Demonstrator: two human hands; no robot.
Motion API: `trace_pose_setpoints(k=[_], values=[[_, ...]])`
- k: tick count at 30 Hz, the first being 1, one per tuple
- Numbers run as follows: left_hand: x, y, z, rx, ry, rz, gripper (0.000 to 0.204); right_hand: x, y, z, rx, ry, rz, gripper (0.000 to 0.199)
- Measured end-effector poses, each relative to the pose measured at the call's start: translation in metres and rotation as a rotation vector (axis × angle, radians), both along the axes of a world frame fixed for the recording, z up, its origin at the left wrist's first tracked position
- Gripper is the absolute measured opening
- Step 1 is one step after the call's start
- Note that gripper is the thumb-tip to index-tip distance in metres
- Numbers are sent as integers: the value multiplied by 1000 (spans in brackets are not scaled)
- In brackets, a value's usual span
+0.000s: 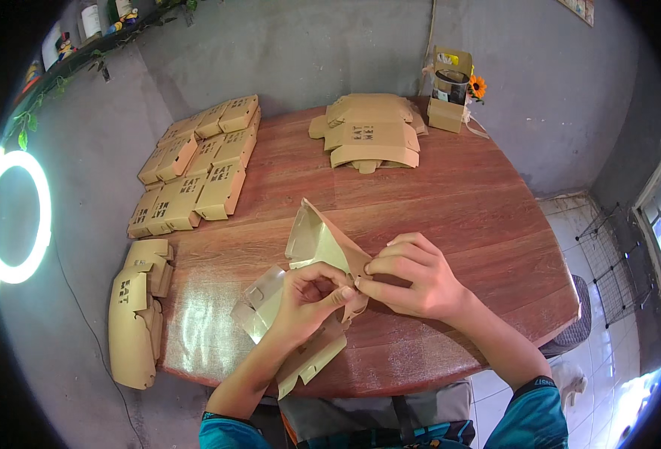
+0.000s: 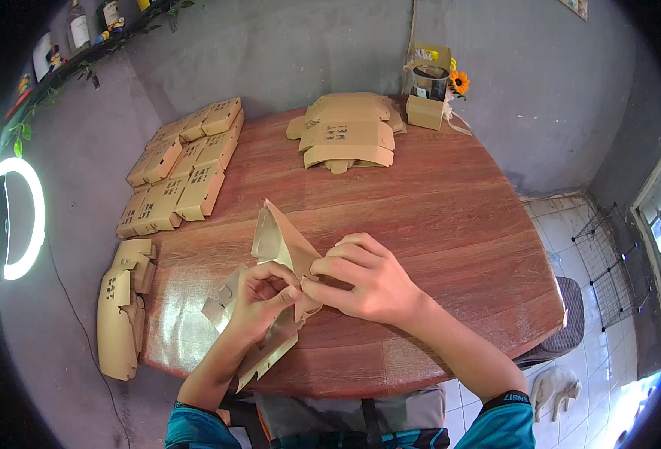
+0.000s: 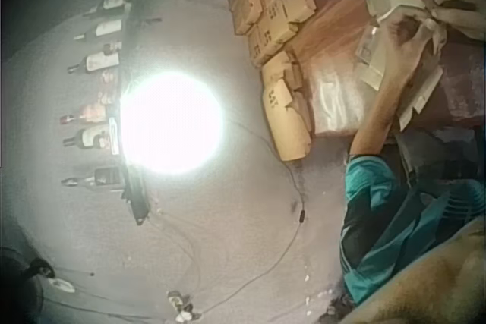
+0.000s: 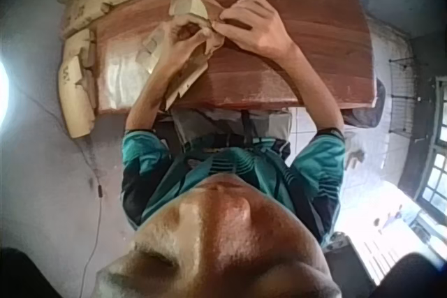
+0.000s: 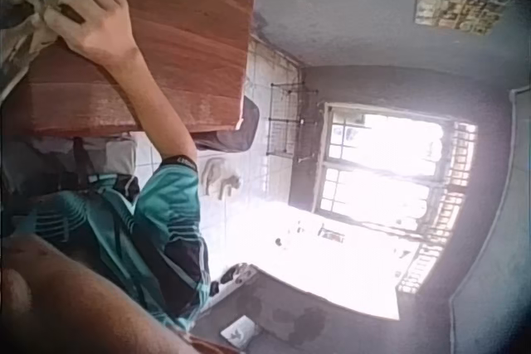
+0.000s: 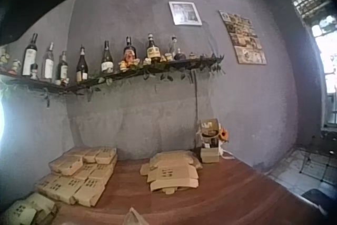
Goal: Assemble cardboard food boxes and stack them.
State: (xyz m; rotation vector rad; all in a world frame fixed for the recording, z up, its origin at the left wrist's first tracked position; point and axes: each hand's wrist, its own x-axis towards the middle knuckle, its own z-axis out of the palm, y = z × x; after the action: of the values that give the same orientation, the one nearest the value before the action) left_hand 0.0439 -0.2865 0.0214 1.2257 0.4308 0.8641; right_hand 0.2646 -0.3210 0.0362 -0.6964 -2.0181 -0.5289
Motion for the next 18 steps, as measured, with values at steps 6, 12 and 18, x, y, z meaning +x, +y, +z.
trace_pose_setpoints(k=[6, 12, 18], values=[[-4, 6, -8, 131, 42, 35, 8, 0, -1, 0, -53, 22, 25, 25], [-5, 5, -3, 76, 11, 31, 9, -1, -1, 2, -44, 9, 25, 25], [-4, 7, -7, 54, 16, -52, 11, -1, -1, 0, -62, 3, 18, 26]])
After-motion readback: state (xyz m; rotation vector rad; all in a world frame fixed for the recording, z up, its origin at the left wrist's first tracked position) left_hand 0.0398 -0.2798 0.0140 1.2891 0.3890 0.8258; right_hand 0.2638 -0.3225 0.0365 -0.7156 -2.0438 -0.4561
